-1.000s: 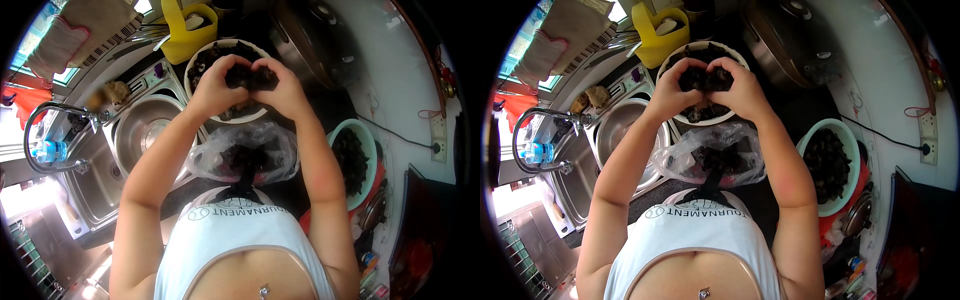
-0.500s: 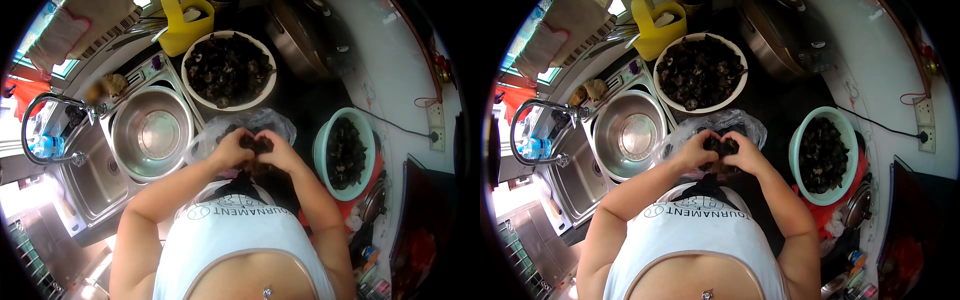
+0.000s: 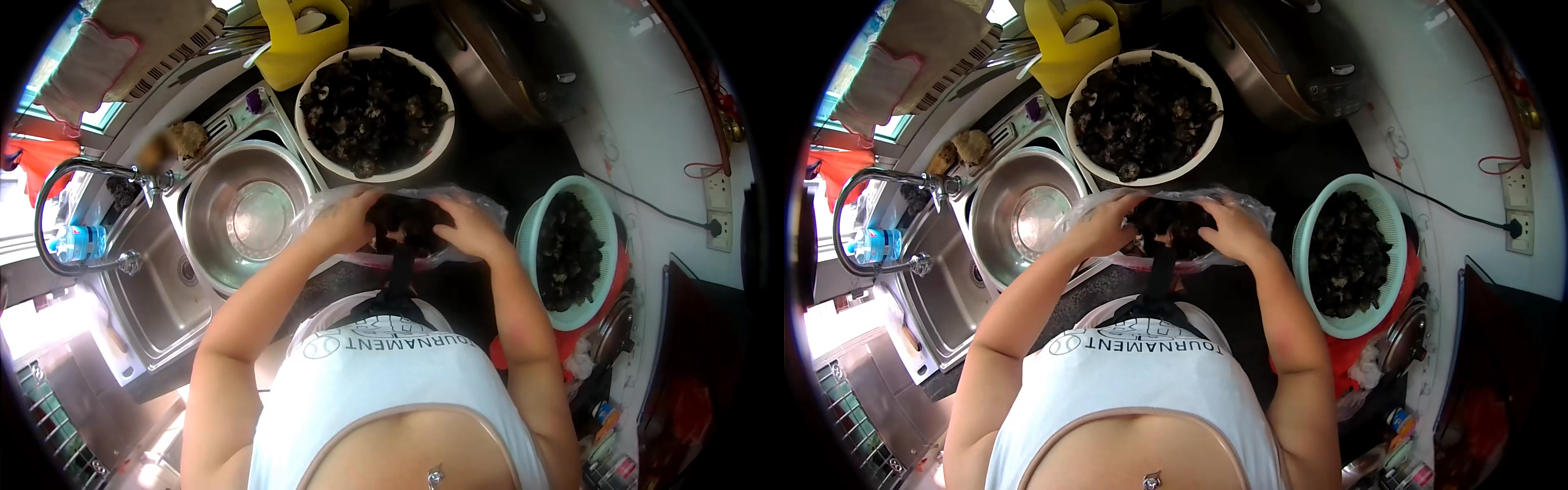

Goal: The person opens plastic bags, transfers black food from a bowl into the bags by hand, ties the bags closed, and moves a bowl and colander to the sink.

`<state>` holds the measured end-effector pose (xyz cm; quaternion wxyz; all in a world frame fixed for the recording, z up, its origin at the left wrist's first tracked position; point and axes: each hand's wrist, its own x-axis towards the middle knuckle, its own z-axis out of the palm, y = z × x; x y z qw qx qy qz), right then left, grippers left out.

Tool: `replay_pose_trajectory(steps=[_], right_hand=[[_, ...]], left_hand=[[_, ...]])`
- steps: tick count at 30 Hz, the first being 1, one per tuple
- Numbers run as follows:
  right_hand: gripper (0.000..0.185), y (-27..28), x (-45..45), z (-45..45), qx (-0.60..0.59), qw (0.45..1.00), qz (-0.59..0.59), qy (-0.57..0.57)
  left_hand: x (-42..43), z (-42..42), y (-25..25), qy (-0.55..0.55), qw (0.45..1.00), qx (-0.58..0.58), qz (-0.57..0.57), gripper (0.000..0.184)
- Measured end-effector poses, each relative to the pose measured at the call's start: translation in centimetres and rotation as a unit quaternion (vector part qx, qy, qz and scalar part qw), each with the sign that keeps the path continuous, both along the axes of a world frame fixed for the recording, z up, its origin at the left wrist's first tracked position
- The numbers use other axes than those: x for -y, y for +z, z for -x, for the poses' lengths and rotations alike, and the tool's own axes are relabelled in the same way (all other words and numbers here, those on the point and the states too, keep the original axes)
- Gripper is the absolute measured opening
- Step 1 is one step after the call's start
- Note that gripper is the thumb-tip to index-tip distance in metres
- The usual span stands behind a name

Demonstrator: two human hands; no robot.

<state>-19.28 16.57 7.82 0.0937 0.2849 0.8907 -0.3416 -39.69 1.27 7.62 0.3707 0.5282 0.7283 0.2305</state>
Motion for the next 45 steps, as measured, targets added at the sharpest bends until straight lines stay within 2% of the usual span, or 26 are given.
replay_pose_trajectory(steps=[2,3,5,6,7,8,10,13,16,17,19,22,23,29,35,38,41,45], right_hand=[[0.044,2.0,-0.3,-0.1,0.018,1.000,0.011,0.016],[0.039,3.7,0.0,0.3,0.018,0.999,-0.014,0.042],[0.037,6.7,-0.2,2.0,-0.004,0.992,0.125,0.012],[0.035,7.3,-0.3,2.7,-0.014,0.981,0.194,-0.003],[0.029,6.0,-0.5,3.5,-0.121,0.952,0.274,-0.060],[0.031,5.4,-1.1,4.6,-0.142,0.967,0.198,-0.069],[0.035,5.0,-2.1,8.0,-0.182,0.979,0.043,-0.080],[0.050,2.6,-3.4,11.8,-0.180,0.968,-0.168,-0.053],[0.061,1.6,-4.8,15.3,-0.157,0.973,-0.167,-0.034],[0.062,1.0,-5.1,16.3,-0.148,0.972,-0.183,-0.019],[0.063,0.4,-5.0,17.6,-0.129,0.968,-0.213,0.008],[0.055,1.3,-5.1,18.0,-0.020,0.973,-0.222,0.064],[0.046,1.1,-5.0,17.6,-0.021,0.970,-0.227,0.080],[0.033,-0.2,-4.1,17.4,-0.079,0.960,-0.262,0.054],[0.025,-0.5,-5.1,16.5,-0.128,0.975,-0.183,-0.008],[0.021,-1.3,-4.4,16.6,-0.166,0.955,-0.245,0.025],[0.018,-2.0,-4.7,16.4,-0.241,0.949,-0.203,-0.003],[0.019,-1.9,-6.2,15.6,-0.331,0.940,-0.031,-0.072]], left_hand=[[0.3,0.5,1.5,-0.033,0.998,-0.023,-0.041,0.052],[0.1,1.1,3.4,-0.022,0.997,0.071,0.013,0.048],[-0.3,2.2,6.8,0.002,0.960,0.253,0.118,0.040],[-0.5,3.0,6.4,0.044,0.972,0.223,0.063,0.036],[-1.0,4.1,5.8,0.085,0.978,0.191,0.007,0.033],[-1.5,5.2,5.1,0.127,0.978,0.159,-0.050,0.029],[-3.0,6.7,3.6,0.143,0.974,-0.121,-0.128,0.033],[-4.0,8.4,0.5,0.156,0.925,-0.311,-0.151,0.045],[-4.3,8.0,-0.3,0.098,0.955,-0.272,-0.072,0.054],[-4.5,7.8,-0.7,0.084,0.948,-0.297,-0.072,0.054],[-4.4,7.7,-0.7,0.094,0.933,-0.337,-0.080,0.043],[-4.5,7.9,-1.1,0.067,0.922,-0.370,-0.097,0.030],[-4.5,8.0,-1.1,0.053,0.921,-0.375,-0.091,0.028],[-5.3,7.0,-1.5,0.050,0.922,-0.368,-0.110,0.030],[-4.8,7.5,-1.7,0.036,0.921,-0.365,-0.134,0.025],[-4.8,7.4,-2.6,0.023,0.921,-0.362,-0.142,0.023],[-4.7,7.5,-2.4,0.041,0.922,-0.350,-0.160,0.020],[-4.1,8.7,-2.6,0.032,0.926,-0.341,-0.155,0.018]])
